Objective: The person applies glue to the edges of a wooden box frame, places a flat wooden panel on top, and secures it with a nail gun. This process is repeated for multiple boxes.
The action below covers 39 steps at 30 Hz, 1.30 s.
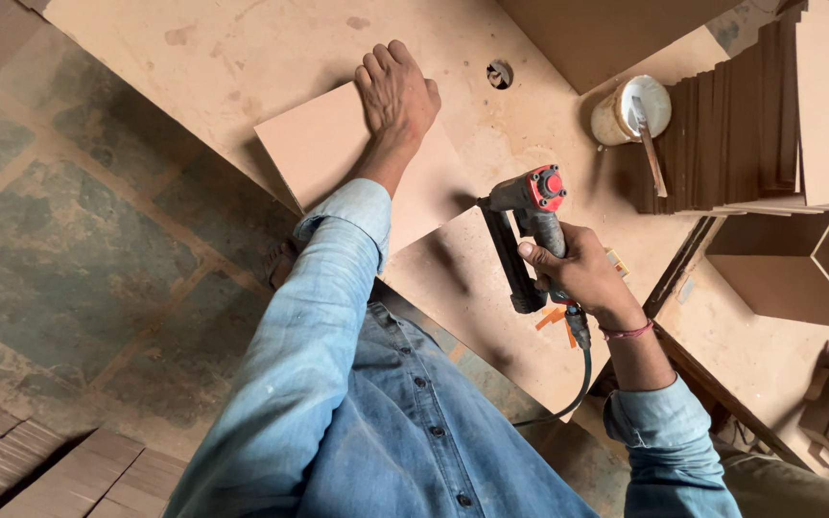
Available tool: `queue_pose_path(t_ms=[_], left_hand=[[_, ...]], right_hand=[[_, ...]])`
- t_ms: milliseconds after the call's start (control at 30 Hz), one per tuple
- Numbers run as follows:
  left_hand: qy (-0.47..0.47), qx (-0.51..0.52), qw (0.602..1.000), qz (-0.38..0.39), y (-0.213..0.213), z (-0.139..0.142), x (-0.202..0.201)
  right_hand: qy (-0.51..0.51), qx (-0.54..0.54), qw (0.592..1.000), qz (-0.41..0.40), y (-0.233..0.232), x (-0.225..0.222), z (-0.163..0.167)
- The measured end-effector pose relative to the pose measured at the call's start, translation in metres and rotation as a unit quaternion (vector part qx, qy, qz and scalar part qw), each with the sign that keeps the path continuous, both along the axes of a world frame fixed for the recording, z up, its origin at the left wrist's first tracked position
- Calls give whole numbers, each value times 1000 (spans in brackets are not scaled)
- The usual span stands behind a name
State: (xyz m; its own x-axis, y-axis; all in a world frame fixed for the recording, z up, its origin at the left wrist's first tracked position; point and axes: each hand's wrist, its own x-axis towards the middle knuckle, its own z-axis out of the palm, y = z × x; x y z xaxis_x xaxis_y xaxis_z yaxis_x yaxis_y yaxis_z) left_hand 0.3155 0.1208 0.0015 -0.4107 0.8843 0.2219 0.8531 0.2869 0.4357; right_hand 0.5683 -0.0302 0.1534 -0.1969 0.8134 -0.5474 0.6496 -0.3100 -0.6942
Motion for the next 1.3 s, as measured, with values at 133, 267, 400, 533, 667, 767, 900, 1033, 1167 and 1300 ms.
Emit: queue_pose_path(t_ms=[133, 267, 400, 533, 667, 767, 900, 1033, 1167, 1300], left_hand=[[5, 12, 1000, 0, -1, 0, 0], [13, 5, 1000, 3, -1, -1, 0], [16, 2, 1000, 5, -3, -1, 2], [13, -10, 1000, 3, -4, 0, 4], [23, -4, 1000, 7, -2, -1, 3], [12, -18, 1000, 2, 0, 0, 1], [-30, 8, 997, -64, -5, 1, -5], [-44, 17, 958, -284, -43, -4, -27], [-44, -71, 910, -405, -121, -3, -54], [-30, -58, 917, -393, -198, 7, -70]], right_hand=[[-5, 2, 1000, 13, 1, 0, -1], [-25, 7, 999, 22, 3, 0, -2], [-22, 9, 999, 21, 3, 0, -2], [-39, 9, 999, 25, 1, 0, 1], [-39, 1, 999, 21, 4, -4, 3], [-31, 7, 999, 27, 5, -9, 6], [-31, 3, 999, 28, -7, -15, 9], [9, -11, 998, 55, -22, -27, 3], [23, -28, 996, 76, -31, -39, -5], [-1, -22, 996, 86, -35, -44, -7]])
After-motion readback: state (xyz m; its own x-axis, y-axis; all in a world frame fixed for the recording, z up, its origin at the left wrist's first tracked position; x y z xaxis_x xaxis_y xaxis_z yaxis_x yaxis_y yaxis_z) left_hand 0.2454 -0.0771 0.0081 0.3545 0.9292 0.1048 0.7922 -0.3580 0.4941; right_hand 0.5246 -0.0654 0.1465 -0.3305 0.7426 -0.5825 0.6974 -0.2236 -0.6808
